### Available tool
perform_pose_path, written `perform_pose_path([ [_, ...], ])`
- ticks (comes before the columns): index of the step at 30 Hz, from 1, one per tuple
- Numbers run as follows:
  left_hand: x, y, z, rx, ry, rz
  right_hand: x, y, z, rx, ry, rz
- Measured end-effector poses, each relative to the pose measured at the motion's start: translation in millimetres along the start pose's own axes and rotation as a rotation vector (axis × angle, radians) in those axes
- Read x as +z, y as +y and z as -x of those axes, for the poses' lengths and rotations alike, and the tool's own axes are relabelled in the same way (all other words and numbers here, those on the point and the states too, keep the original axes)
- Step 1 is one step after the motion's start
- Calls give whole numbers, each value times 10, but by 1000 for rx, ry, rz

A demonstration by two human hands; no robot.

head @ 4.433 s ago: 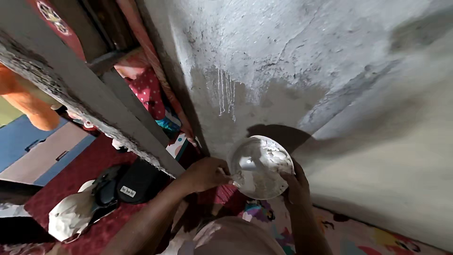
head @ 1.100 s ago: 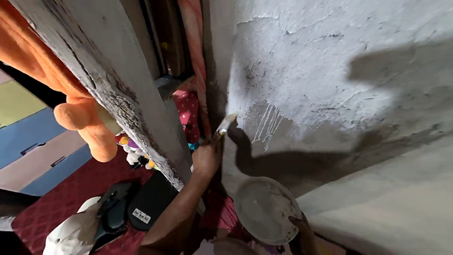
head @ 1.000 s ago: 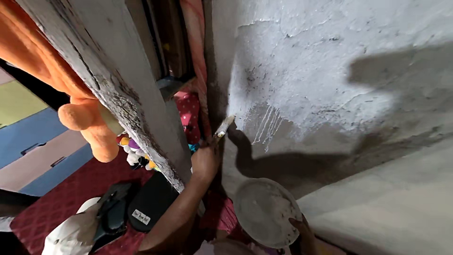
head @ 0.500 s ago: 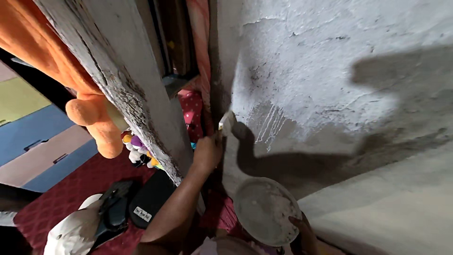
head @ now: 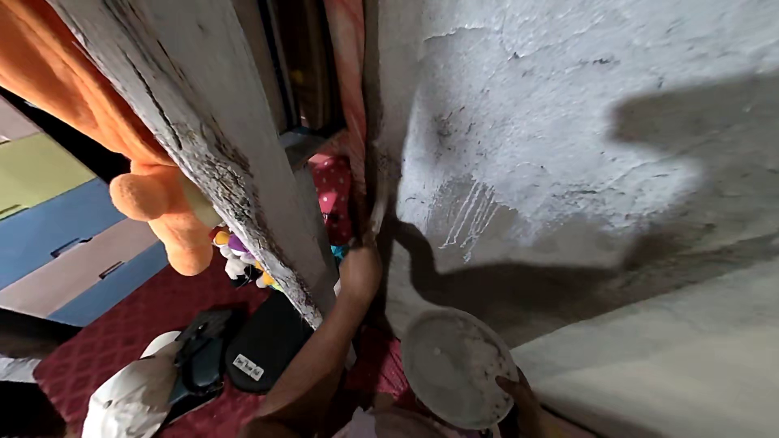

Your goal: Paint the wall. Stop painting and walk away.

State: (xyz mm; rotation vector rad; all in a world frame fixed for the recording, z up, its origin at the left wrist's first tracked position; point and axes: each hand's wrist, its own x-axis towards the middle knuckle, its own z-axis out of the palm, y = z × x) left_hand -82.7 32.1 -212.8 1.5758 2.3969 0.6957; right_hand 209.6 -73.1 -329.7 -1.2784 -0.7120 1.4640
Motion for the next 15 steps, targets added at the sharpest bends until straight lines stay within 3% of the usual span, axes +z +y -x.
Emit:
perform_pose_path([
  [2,126,-81,42,-73,-193,-64,1,23,4,-13,0,7],
  [5,-127,40,72,-56,-244,-62,31,-17,11,-26,-7,30],
  [11,-1140,509,-20,188,217,72,43,-25,-34,-49,-24,4],
  [15,-1717,854,-57,256,511,102,68,-40,-18,-31,-35,-3],
])
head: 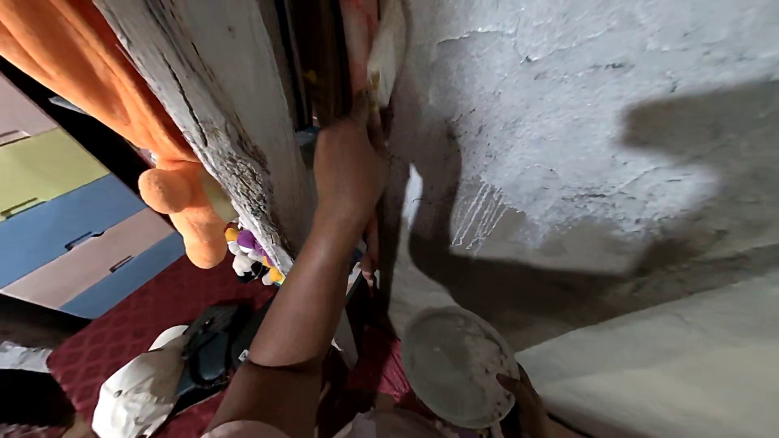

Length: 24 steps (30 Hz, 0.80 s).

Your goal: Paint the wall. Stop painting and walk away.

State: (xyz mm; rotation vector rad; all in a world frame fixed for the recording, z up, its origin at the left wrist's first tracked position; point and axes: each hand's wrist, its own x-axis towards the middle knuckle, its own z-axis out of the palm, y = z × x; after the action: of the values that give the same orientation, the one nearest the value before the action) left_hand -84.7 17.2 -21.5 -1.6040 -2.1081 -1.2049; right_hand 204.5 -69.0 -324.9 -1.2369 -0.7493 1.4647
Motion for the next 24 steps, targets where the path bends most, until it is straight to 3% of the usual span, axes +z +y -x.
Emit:
perform_pose_path([
  [3,34,52,-109,5,29,-4,-9,42,-1,-6,4,4],
  [7,626,-292,324,-40,-117,-39,-45,70,5,10,9,-3],
  [9,949,-541,732,-118,-263,-76,-62,81,14,9,9,9],
  [11,1138,-689,1027,-242,-553,-136,-84,103,4,-1,16,13],
  [14,1081,-673,1072,-272,-749,-190,-94,76,1,-12,25,15],
  [18,629,-460,575,-157,-568,-124,-90,25,3,-23,46,6],
  [24,-270,169,-282,16,-300,-184,-75,15,3,-25,17,-36],
])
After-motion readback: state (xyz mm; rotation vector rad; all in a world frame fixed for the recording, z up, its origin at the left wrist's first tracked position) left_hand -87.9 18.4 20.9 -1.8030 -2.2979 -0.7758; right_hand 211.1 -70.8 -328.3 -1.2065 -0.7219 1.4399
